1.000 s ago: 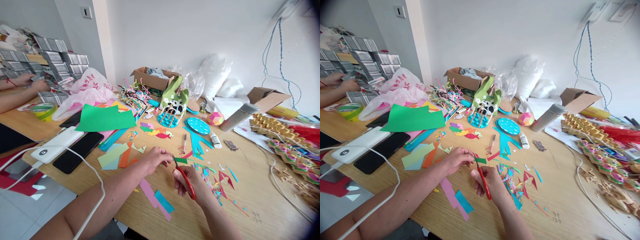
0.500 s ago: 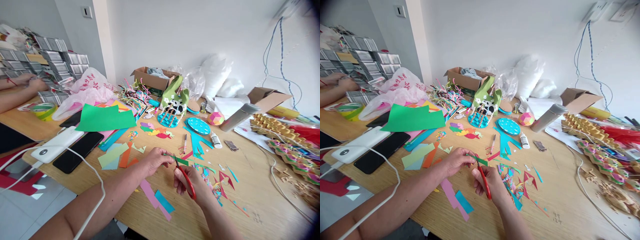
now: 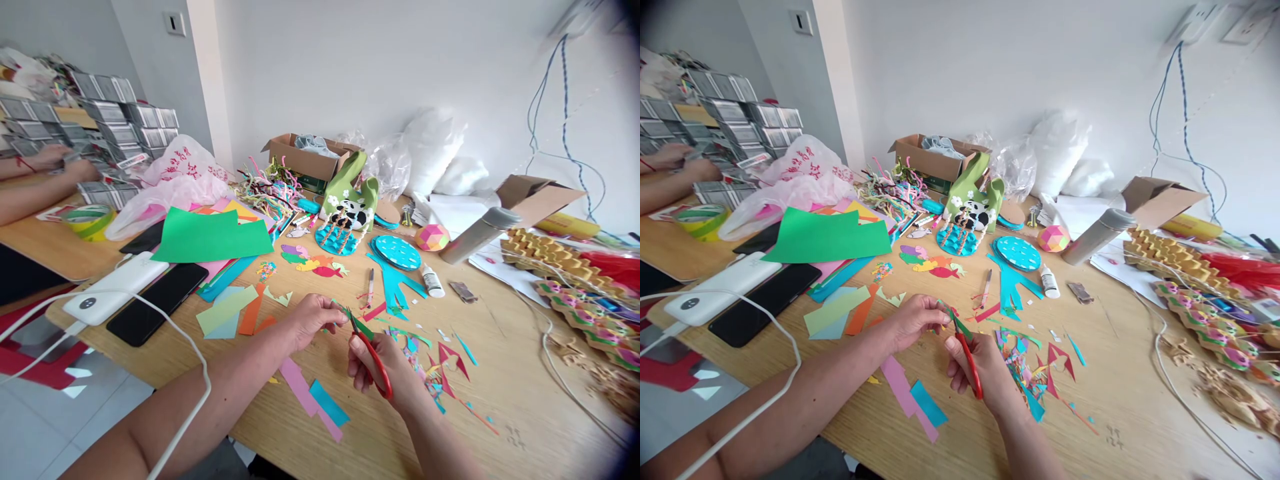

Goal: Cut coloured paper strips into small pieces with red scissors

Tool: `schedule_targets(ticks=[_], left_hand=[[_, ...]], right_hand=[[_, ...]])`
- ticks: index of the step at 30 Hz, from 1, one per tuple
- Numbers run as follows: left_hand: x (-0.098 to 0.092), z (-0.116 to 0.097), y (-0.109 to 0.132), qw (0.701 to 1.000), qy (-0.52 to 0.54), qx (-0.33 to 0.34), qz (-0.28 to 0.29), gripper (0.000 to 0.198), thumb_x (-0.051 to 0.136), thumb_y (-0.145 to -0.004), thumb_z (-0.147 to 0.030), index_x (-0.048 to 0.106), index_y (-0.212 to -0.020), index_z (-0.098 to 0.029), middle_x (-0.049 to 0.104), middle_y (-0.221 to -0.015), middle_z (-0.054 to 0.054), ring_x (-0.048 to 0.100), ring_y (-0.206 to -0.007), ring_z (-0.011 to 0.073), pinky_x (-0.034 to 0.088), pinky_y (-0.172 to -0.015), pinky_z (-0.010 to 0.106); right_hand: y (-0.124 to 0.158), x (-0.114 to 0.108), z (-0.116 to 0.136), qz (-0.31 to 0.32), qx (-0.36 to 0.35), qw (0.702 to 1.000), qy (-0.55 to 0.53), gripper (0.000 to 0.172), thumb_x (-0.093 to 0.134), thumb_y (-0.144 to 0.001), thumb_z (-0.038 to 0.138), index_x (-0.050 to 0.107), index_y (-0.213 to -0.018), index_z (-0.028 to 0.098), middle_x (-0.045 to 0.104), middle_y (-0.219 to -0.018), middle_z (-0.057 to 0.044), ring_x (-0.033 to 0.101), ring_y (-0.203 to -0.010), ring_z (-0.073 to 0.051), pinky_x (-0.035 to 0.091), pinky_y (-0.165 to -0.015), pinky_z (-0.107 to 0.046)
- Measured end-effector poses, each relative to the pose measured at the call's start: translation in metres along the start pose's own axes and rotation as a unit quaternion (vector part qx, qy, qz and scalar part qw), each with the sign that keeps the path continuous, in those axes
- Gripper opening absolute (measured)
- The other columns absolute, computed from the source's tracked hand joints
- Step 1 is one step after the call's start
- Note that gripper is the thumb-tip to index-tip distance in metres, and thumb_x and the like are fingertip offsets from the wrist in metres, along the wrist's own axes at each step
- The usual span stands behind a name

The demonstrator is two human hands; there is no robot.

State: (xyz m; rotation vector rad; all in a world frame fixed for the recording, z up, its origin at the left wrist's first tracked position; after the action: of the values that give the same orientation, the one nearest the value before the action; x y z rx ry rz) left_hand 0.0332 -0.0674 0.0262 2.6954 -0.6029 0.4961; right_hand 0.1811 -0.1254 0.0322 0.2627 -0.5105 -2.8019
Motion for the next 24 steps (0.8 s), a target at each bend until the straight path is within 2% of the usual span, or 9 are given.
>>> schedule_targets(ticks=[8, 15, 20, 24], left_hand=[[0.0010, -0.0002, 0.0010, 1.000, -0.023, 0.012, 0.006, 0.016, 0.066, -0.054, -0.022, 0.063, -0.066, -0.011, 0.057, -0.064, 0.001, 0.048, -0.059, 0.0097, 0.036, -0.058, 0.025], [-0.0006, 0.0008, 0.0001, 1.000, -0.025, 0.010, 0.005, 0.013, 0.066, -0.056, -0.022, 0.061, -0.062, -0.011, 0.055, -0.061, 0.000, 0.047, -0.057, 0.0091, 0.036, -0.058, 0.025], [-0.0007, 0.0010, -0.0001, 1.000, -0.015, 0.003, -0.016, 0.015, 0.067, -0.055, -0.022, 0.061, -0.064, -0.012, 0.056, -0.061, 0.000, 0.047, -0.056, 0.0088, 0.037, -0.058, 0.026], [0.0008, 0.0009, 0.0004, 1.000, -0.013, 0.002, 0.001, 0.017, 0.069, -0.054, -0.024, 0.061, -0.062, -0.012, 0.055, -0.061, 0.000, 0.047, -0.056, 0.0085, 0.036, -0.058, 0.025]], right_hand=[[0.0005, 0.0006, 0.0034, 0.004, -0.027, 1.000, 0.008, 0.047, 0.059, -0.073, 0.058, 0.053, -0.059, 0.014, 0.058, -0.047, 0.000, 0.057, -0.038, -0.011, 0.044, -0.037, -0.017], [-0.0002, 0.0005, 0.0016, -0.003, -0.007, 1.000, 0.013, 0.045, 0.064, -0.070, 0.055, 0.052, -0.057, 0.014, 0.059, -0.047, -0.001, 0.056, -0.036, -0.010, 0.042, -0.033, -0.016], [0.0002, 0.0010, 0.0008, -0.007, 0.000, 1.000, 0.006, 0.043, 0.064, -0.070, 0.054, 0.050, -0.060, 0.015, 0.059, -0.047, 0.000, 0.056, -0.035, -0.010, 0.041, -0.033, -0.016], [0.0009, 0.0019, 0.0024, -0.010, 0.004, 1.000, 0.003, 0.045, 0.064, -0.068, 0.057, 0.049, -0.060, 0.015, 0.059, -0.047, 0.001, 0.056, -0.035, -0.011, 0.041, -0.033, -0.017]])
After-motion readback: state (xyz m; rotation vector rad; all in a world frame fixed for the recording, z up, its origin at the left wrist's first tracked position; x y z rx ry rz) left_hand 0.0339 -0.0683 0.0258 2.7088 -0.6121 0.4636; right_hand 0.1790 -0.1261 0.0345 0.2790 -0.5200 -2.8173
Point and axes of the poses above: each hand's wrist, its own y-axis away from the middle knuckle, its own x-axis out of the palm, z = x × y, the point moved 1 cm from there along -y, towards the middle knuckle
